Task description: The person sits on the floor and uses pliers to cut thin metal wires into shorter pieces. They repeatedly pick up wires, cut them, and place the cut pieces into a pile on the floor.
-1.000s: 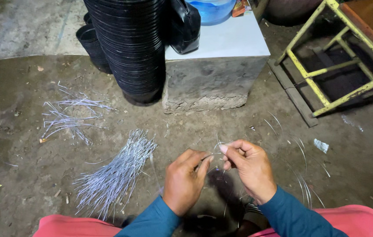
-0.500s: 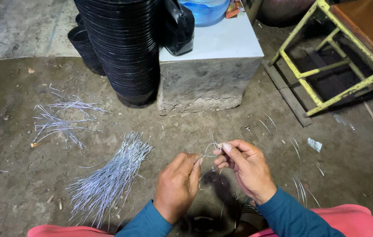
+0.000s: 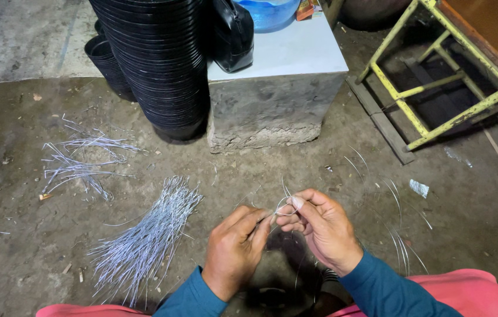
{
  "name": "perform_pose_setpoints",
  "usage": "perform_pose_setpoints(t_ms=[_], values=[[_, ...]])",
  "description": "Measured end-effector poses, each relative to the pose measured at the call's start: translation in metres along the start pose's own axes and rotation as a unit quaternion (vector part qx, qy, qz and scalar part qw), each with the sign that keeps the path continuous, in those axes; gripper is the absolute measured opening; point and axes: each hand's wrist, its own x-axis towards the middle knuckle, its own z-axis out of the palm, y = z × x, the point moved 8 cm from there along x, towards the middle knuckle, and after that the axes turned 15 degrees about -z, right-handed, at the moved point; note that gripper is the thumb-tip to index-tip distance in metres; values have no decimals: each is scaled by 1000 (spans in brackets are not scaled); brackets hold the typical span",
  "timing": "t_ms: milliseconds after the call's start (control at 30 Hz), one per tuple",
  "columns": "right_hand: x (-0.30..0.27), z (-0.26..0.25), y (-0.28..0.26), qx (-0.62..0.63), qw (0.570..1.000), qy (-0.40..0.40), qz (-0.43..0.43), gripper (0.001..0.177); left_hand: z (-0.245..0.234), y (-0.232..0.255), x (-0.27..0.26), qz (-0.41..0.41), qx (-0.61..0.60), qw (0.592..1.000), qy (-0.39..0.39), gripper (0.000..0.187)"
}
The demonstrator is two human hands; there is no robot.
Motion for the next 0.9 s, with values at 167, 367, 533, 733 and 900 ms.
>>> perform_pose_setpoints(t_ms=[167, 367, 533, 733, 900], values=[[-1, -2, 4, -6, 1000, -2, 17, 18, -1, 1, 1, -9, -5, 1000, -10, 12], [-2, -7, 11, 35, 999, -3, 25, 12, 0, -8, 1, -41, -47, 998, -32, 13], [0, 1, 4, -12, 999, -17, -38, 11, 9, -35, 3, -177, -165, 968, -71, 10], [-24, 62, -70, -475, 803, -151, -326, 10, 4, -39, 4, -196, -140, 970, -34, 9], [-35, 113, -111, -554, 643, -289, -443, 14, -9, 1, 0, 33, 8, 999, 9, 12]])
